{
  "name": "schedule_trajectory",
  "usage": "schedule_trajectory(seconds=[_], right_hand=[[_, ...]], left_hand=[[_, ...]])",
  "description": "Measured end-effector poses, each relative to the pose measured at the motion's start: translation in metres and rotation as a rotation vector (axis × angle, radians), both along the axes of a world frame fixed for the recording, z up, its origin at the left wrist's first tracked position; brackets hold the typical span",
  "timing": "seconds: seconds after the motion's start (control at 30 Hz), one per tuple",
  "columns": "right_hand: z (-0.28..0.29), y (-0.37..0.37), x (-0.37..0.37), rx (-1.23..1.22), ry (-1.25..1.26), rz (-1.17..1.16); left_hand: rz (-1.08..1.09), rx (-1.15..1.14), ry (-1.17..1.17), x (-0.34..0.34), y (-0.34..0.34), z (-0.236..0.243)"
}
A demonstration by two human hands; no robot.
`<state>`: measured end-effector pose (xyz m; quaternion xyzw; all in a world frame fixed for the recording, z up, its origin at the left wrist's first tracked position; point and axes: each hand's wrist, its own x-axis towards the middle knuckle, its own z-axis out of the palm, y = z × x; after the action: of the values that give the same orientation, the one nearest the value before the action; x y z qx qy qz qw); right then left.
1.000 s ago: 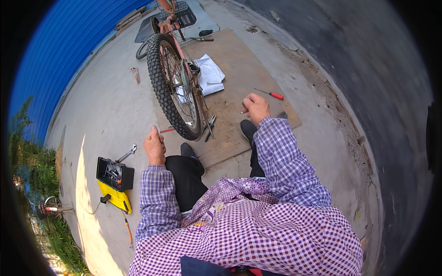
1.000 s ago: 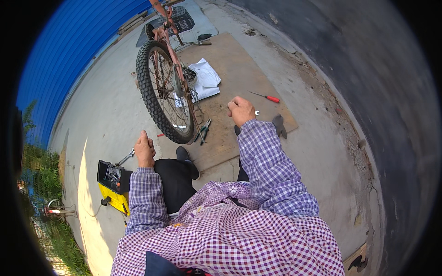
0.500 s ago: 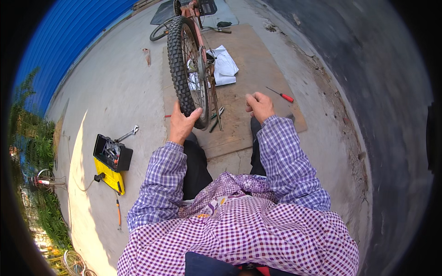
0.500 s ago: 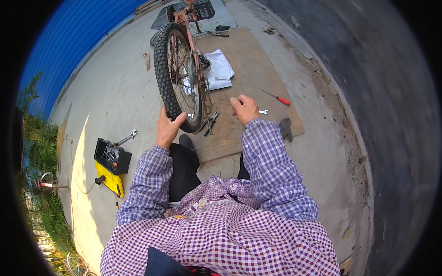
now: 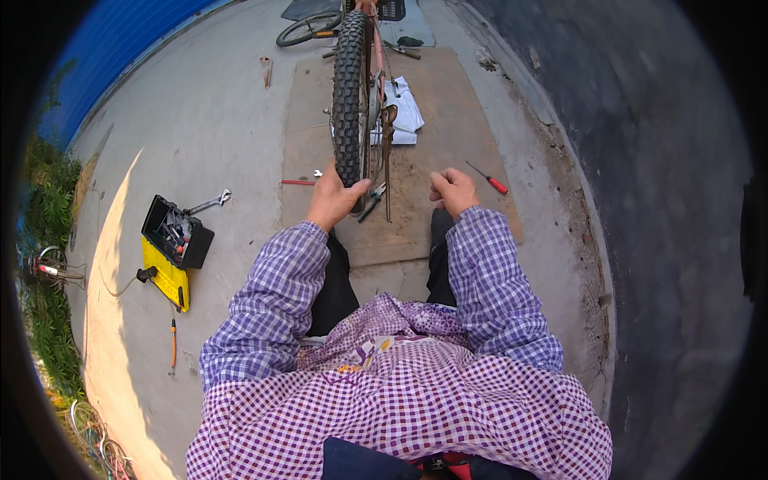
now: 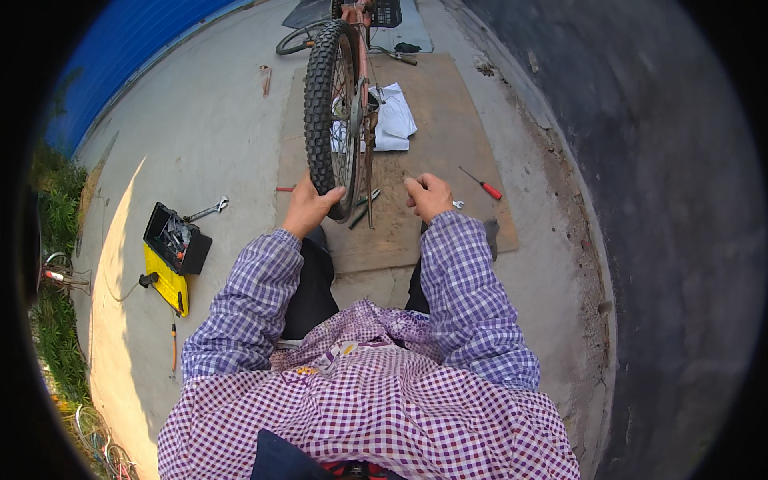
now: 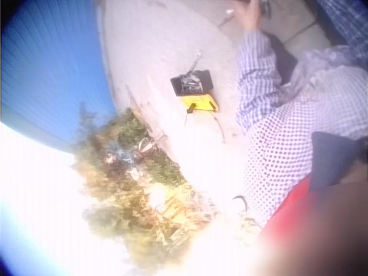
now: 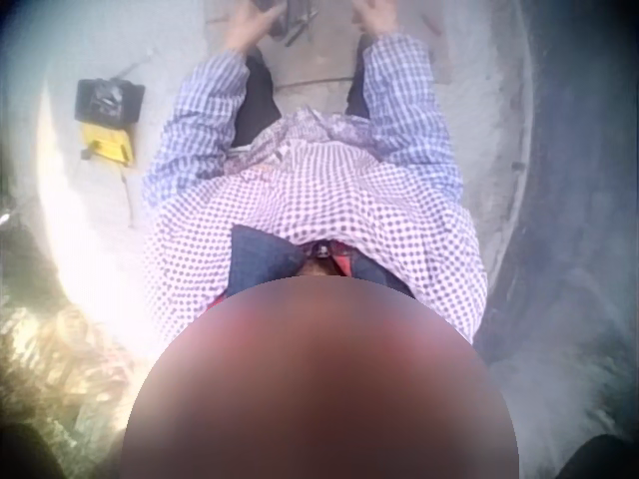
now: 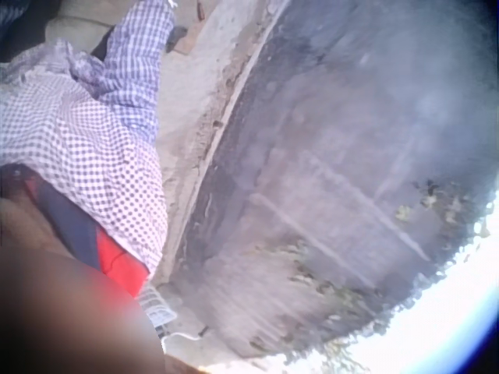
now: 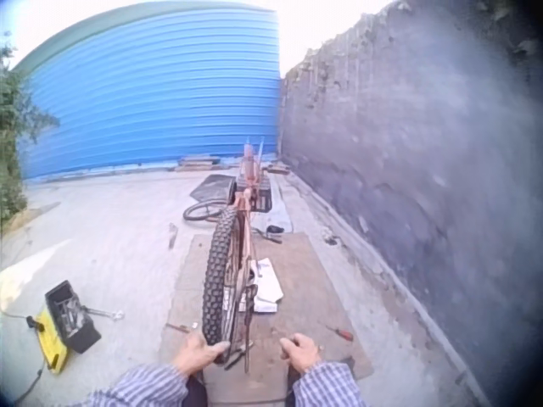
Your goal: The person adjusts the rear brake assembly on a bicycle using a screwdriver and wrench. They tighten screws on the brake arm and adjust the brake cable tension, then spin the wheel to test the brake function.
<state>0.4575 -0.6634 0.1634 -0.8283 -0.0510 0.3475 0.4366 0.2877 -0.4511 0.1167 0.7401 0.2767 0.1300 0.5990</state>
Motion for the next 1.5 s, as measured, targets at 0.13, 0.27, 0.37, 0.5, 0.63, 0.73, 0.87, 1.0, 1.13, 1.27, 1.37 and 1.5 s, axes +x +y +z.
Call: schedule_trajectory(seconds=[0.13,0.27,0.37,0.5,0.63,0.73,0.87,1.0,1.13,1.27,1.37,1.5], right_hand=[[-0.015,0.006,-0.008,0.019,-0.026,-0.029],[-0.039,0.012,-0.027,0.114,-0.028,-0.022],[-0.049,0.01,-0.045,0.071,-0.059,-0.083],[-0.049,0.022,-0.075,0.132,-0.062,-0.088],[-0.042,0.033,-0.082,0.177,-0.011,-0.13],[-0.044,0.025,-0.044,0.221,0.016,-0.177],[-0.061,-0.012,0.026,0.325,-0.01,-0.345],[-0.062,-0.052,0.057,0.427,-0.061,-0.52],[-0.056,-0.08,0.078,0.331,-0.052,-0.631],[-0.052,-0.117,0.117,0.17,0.02,-0.495],[-0.051,-0.152,0.145,0.042,-0.012,-0.368],[-0.058,-0.184,0.179,-0.171,-0.164,-0.237]], left_hand=[[0.007,0.084,0.066,-0.008,0.006,0.0],[0.027,0.199,0.153,-0.031,0.018,-0.008],[-0.011,0.218,0.223,-0.047,0.022,-0.018],[-0.029,0.214,0.231,-0.069,0.039,-0.029],[-0.065,0.257,0.255,-0.078,0.05,-0.037],[-0.119,0.231,0.289,-0.058,0.033,-0.051],[-0.151,0.237,0.226,-0.022,0.011,-0.073],[-0.15,0.202,0.151,-0.027,0.003,-0.073],[0.083,0.042,0.076,-0.037,0.007,-0.042],[0.193,0.137,0.031,-0.021,0.009,0.005],[0.265,-0.059,-0.038,-0.022,-0.004,0.044],[0.275,-0.074,-0.129,-0.034,-0.022,0.091]])
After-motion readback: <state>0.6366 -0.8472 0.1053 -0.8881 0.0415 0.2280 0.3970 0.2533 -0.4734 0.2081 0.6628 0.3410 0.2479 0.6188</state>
